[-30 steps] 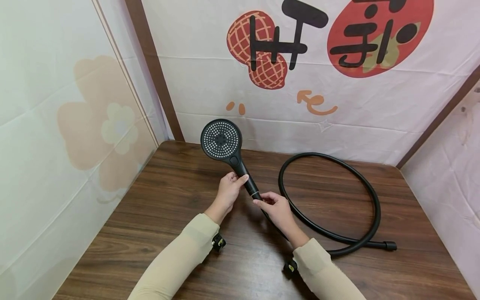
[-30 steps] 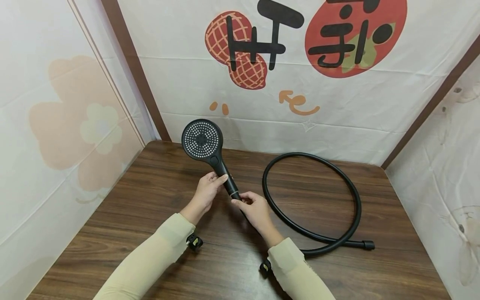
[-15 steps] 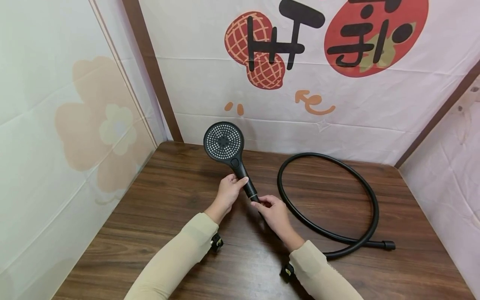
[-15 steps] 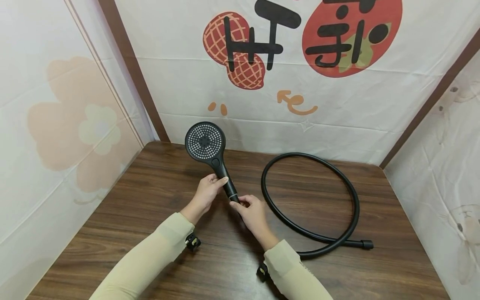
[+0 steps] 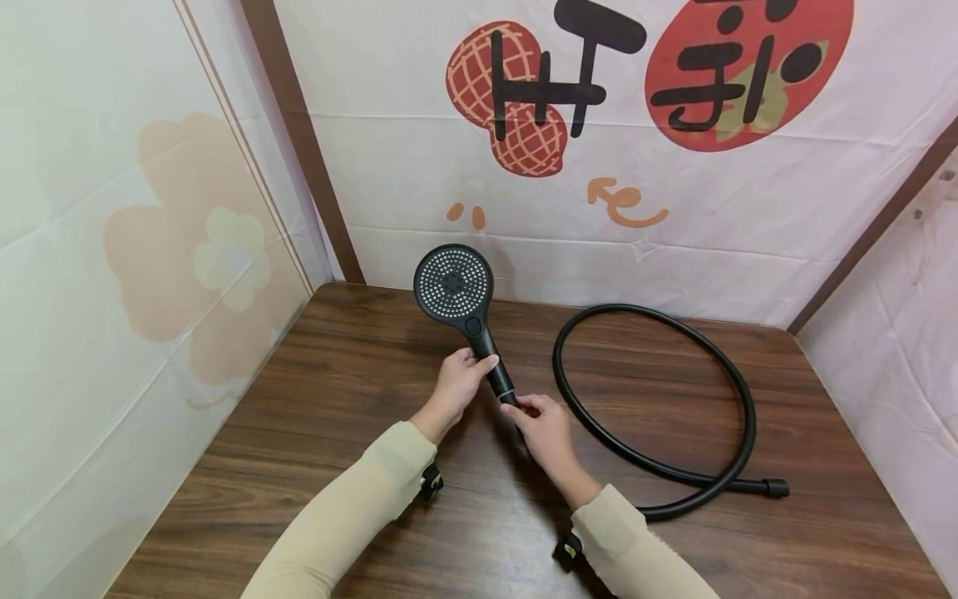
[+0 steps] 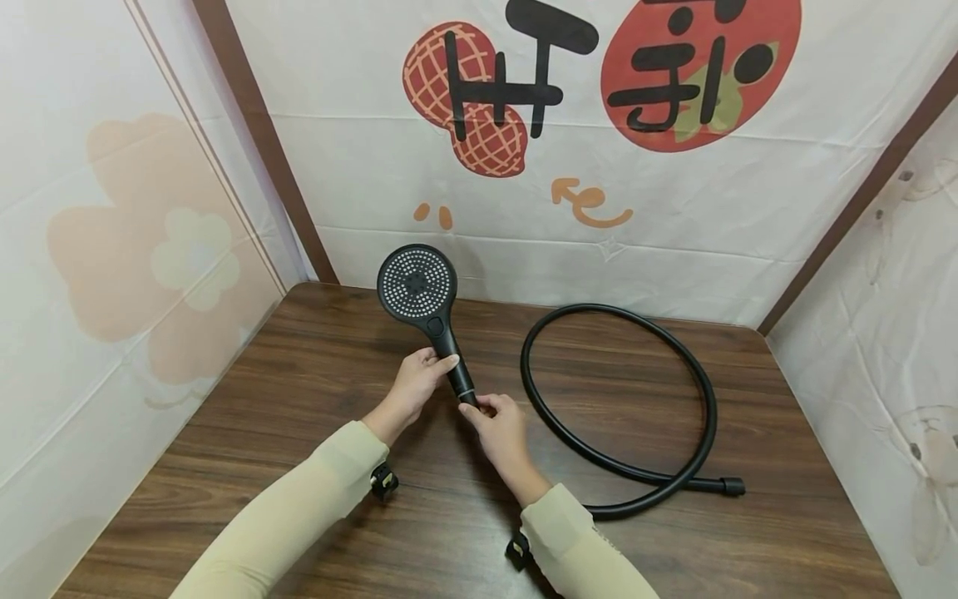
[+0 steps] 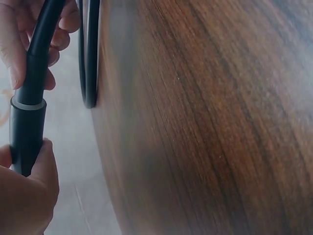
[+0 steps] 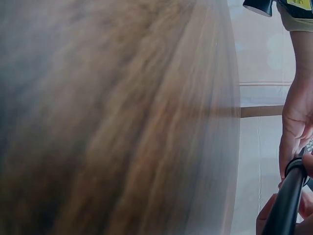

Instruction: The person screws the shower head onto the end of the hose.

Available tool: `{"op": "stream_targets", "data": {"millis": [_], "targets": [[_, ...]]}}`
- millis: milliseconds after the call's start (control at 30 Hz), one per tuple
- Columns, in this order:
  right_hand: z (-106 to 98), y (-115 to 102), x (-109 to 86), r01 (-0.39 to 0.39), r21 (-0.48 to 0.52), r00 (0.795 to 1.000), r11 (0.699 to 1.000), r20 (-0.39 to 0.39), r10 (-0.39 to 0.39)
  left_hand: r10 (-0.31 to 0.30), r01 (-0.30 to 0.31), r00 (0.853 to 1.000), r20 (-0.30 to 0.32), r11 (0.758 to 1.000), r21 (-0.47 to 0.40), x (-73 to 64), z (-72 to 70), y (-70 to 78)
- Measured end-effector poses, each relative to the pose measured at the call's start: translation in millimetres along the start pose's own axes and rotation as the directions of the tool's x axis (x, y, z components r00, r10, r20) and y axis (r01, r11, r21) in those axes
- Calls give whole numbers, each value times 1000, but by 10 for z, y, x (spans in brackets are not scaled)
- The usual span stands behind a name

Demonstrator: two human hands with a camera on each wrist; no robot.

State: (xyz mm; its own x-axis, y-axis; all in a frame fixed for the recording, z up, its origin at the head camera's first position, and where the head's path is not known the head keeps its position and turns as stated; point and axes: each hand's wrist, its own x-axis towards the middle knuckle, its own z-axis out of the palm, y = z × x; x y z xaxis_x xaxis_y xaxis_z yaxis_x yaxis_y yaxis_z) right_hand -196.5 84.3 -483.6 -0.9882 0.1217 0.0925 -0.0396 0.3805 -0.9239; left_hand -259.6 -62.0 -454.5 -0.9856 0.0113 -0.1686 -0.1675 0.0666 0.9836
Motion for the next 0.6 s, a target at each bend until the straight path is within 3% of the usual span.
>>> {"op": "stream_targets", "data": {"millis": [300,600], "targets": [[-6,3,-15,-14,-30,1000,999,13,15,-28,27,1000,6,998,52,18,19,-33],[-5,-14,-20,-37,-44,999,998,23,38,-45,45,999,5,998,48,39,29,-75]]}}
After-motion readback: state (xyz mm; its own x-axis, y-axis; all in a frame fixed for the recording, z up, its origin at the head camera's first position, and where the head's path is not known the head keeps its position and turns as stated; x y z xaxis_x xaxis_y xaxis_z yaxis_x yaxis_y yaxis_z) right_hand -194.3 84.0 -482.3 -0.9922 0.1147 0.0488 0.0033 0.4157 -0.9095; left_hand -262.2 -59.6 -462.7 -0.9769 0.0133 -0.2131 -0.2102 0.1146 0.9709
